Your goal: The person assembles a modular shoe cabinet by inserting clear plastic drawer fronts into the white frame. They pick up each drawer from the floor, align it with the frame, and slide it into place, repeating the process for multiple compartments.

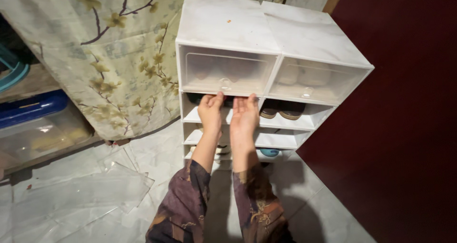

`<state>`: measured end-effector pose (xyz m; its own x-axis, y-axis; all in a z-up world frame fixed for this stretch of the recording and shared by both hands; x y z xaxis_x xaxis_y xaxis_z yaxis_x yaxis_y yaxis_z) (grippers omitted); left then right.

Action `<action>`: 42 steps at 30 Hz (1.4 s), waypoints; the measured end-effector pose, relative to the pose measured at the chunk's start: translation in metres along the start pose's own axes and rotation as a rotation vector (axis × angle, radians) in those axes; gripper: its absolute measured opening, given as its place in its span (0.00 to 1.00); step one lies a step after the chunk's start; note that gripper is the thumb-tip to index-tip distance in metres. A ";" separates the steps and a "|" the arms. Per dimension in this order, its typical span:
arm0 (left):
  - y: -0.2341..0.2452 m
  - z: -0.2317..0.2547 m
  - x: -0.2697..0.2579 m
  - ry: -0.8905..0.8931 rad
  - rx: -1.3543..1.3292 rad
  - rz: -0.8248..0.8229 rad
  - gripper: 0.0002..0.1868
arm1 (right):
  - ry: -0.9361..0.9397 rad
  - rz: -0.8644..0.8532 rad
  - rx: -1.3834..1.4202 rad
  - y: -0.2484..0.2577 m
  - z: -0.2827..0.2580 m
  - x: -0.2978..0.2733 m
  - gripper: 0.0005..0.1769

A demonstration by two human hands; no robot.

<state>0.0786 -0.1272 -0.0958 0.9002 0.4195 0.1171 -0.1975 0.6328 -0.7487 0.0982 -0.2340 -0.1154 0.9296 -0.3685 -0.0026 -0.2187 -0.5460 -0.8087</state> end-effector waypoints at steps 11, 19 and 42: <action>0.047 0.122 0.014 -0.677 0.649 -0.027 0.18 | -0.196 -0.253 -0.193 -0.072 0.066 -0.054 0.12; 0.050 0.121 0.039 -0.469 0.584 -0.065 0.13 | -0.147 -0.247 -0.261 -0.082 0.079 -0.048 0.12; 0.046 0.151 0.061 -0.299 0.746 -0.249 0.09 | -0.065 -0.307 -0.263 -0.098 0.092 -0.057 0.16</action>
<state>0.0662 0.0259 -0.0242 0.8313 0.2992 0.4684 -0.3066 0.9498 -0.0624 0.0935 -0.0899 -0.0900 0.9785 -0.1147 0.1717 0.0114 -0.8001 -0.5998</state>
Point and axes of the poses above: each hand's wrist, its own x-axis towards the middle knuckle, its own y-axis out of the back of the hand, z = x × y, the point moved 2 cm from there along x, towards the middle knuckle, and after that the axes turned 11 degrees about -x, right-handed, at the moved point
